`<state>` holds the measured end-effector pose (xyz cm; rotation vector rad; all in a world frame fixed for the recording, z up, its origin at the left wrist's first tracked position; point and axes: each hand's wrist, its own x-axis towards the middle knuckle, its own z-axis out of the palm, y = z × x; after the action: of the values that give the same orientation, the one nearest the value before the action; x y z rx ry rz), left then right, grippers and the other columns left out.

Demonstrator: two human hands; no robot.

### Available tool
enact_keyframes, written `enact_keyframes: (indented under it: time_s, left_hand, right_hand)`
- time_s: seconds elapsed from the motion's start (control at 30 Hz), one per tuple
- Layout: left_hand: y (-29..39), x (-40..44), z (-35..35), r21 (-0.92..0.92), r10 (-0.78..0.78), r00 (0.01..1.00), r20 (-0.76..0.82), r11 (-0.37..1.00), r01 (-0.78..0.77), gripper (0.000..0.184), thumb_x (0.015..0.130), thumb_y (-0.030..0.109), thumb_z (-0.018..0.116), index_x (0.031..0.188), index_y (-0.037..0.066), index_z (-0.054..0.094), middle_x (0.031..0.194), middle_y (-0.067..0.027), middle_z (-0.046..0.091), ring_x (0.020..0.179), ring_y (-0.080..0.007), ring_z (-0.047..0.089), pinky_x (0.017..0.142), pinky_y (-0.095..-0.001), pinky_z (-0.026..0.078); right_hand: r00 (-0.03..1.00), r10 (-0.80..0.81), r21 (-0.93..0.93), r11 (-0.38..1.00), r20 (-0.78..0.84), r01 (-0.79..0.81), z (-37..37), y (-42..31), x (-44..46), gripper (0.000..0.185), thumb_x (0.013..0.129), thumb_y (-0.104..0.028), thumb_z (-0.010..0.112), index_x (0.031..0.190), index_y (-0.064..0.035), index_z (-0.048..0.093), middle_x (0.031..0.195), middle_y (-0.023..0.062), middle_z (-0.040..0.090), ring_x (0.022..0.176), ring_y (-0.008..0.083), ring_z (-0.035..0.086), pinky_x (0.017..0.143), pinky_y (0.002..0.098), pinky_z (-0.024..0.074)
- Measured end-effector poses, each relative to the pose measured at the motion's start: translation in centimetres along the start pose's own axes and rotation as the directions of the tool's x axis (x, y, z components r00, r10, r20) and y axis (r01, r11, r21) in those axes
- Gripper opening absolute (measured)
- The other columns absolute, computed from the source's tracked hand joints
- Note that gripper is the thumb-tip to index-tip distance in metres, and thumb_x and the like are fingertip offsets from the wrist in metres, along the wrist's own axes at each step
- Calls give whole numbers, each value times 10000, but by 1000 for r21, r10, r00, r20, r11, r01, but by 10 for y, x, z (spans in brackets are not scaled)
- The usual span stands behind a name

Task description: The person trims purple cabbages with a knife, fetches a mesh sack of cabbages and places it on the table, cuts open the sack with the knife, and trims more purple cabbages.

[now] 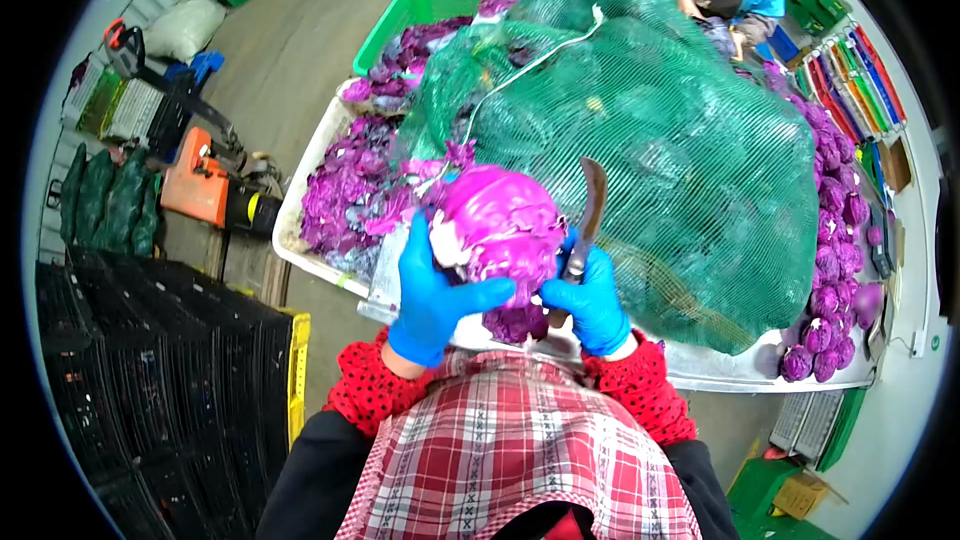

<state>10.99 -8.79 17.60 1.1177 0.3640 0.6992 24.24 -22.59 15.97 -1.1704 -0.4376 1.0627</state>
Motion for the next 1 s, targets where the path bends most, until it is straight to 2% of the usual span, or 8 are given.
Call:
enact_keyframes:
  time_s: [0.13,0.27,0.33,0.4,0.57,0.67,0.77,1.0]
  left_hand:
    - [4,-1,-14,554,223,972,67,802,-223,1035,563,231,919,1374,-51,342,1224,-170,541,1102,-256,583,923,-369,507]
    - [8,-8,-8,862,351,882,316,283,-422,1051,541,333,935,1365,-35,397,1278,-154,516,1137,-262,557,950,-378,480]
    - [3,-9,-20,720,269,930,250,590,-365,1037,558,315,932,1374,-33,394,1290,-155,512,1136,-261,557,956,-380,476]
    - [-4,-7,-32,465,186,952,244,839,-283,1033,629,242,909,1433,-32,322,1339,-174,487,1180,-267,539,983,-393,466]
    - [-10,-3,14,424,220,916,334,833,-355,1121,665,311,883,1477,-51,201,1407,-234,415,1265,-323,485,1037,-402,418]
    - [-1,11,38,614,271,826,494,564,-552,1113,655,401,871,1447,-81,256,1381,-260,431,1220,-377,507,1037,-438,397]
    - [-2,12,86,296,123,810,574,891,-345,1119,644,393,880,1446,-79,260,1385,-237,425,1245,-356,488,1050,-440,388]
    - [-19,8,129,194,118,568,815,867,-459,946,734,422,796,1424,-55,358,1387,-215,474,1249,-320,501,1047,-419,385]
  right_hand:
    - [998,-6,78,997,67,0,9,-3,-1,877,733,48,701,1496,-35,278,1323,36,505,856,29,536,782,193,460]
    - [996,28,87,996,80,-35,6,23,8,797,781,-19,673,1483,-28,297,1162,49,579,692,39,549,622,195,470]
    - [996,43,263,963,81,-63,-2,26,6,608,849,-135,647,1407,-40,427,678,-30,577,484,45,481,438,180,395]
    - [995,80,523,847,52,-96,-3,38,1,506,934,-372,581,1324,-61,499,638,-24,571,487,61,496,458,209,418]
    - [999,-7,763,646,40,-26,0,21,-4,646,941,-558,492,1415,-128,404,1357,95,521,1174,231,554,982,390,482]
    - [992,-13,718,689,-123,99,-1,4,-23,694,940,-617,426,1443,-141,376,1353,95,529,1127,228,581,907,367,507]
    - [948,-143,544,790,-284,282,-19,-2,-67,726,933,-656,386,1438,-134,384,1353,97,528,1117,227,584,879,344,507]
    - [716,-342,380,667,-608,641,-92,-19,-142,781,934,-671,297,1475,-108,295,1470,115,406,1325,280,424,1127,439,326]
